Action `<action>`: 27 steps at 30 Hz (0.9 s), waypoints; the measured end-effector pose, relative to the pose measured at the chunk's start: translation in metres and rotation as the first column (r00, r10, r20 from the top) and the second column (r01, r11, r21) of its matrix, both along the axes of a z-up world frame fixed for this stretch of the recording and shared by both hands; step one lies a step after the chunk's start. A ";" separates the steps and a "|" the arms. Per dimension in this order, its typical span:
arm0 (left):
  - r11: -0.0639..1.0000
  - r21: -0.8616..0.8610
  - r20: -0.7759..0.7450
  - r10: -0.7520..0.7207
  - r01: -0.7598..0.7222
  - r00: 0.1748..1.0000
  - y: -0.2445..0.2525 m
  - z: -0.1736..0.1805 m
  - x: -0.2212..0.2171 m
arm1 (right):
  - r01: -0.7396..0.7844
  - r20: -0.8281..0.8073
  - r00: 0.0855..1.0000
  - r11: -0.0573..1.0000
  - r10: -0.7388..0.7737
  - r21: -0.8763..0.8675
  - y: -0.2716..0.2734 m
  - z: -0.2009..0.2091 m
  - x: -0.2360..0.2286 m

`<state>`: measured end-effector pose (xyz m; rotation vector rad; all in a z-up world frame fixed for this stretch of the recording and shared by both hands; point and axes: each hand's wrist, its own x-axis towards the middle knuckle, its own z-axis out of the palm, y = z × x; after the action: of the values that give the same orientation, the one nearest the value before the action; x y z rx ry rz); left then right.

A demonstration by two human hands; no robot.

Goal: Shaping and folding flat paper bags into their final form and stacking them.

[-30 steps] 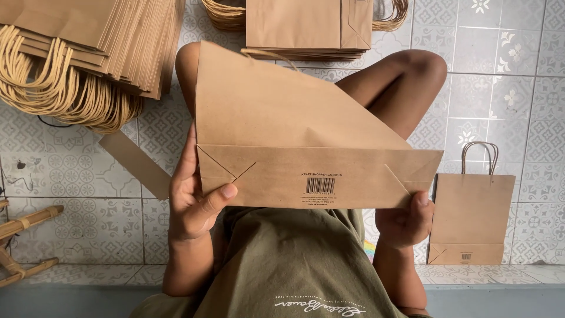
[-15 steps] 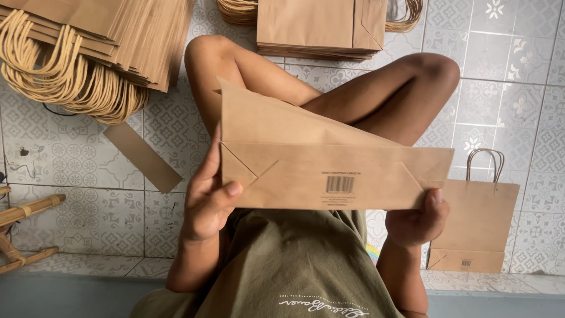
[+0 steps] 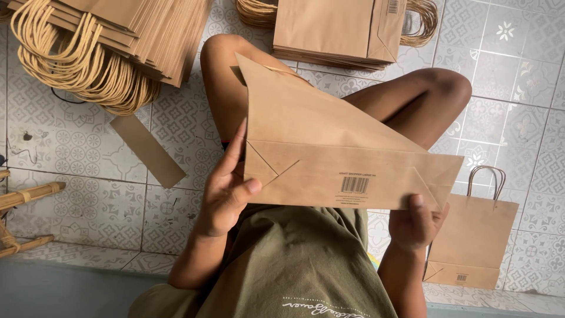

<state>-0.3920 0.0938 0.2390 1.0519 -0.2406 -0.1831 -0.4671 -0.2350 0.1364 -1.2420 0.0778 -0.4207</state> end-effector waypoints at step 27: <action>0.994 0.110 -0.051 -0.016 0.022 0.999 -0.044 -0.054 -0.007 | -0.069 -0.061 0.996 0.993 0.063 -0.097 0.051 0.045 0.025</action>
<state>-0.3992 0.0500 0.1853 1.1540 -0.1970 -0.2417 -0.4424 -0.1837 0.1816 -1.3508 0.0659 -0.3339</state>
